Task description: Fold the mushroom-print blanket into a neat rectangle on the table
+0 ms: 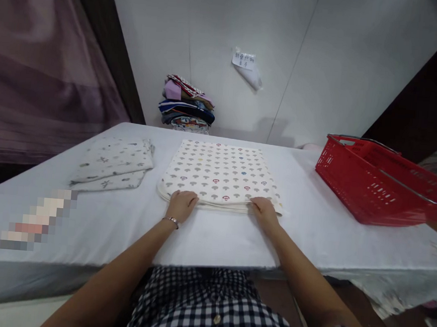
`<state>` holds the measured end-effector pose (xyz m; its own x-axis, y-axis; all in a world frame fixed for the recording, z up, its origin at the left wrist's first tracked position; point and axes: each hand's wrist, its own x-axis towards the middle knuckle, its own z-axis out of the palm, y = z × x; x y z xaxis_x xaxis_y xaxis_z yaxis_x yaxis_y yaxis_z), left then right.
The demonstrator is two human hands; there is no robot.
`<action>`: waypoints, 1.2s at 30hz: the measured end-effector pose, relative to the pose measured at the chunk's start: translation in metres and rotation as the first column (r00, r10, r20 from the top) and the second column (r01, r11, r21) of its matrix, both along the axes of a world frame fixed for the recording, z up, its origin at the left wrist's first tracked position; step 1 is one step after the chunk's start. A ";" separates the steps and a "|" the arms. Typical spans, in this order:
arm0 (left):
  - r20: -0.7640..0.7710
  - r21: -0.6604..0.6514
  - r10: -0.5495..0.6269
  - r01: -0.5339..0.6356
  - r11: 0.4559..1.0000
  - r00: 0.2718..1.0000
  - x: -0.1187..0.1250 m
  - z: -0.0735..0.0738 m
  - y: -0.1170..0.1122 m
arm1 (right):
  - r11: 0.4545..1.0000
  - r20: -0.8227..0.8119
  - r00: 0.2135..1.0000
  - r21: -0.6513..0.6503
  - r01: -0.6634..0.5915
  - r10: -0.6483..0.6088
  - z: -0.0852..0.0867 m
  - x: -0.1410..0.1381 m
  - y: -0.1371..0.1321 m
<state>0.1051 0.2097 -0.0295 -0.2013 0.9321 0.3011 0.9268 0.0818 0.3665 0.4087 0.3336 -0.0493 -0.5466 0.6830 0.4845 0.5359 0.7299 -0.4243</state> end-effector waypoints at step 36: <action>-0.287 -0.036 -0.497 0.509 0.860 0.819 0.168 -0.002 0.089 | 0.883 -0.135 0.874 -0.141 0.449 -0.466 -0.017 0.077 0.006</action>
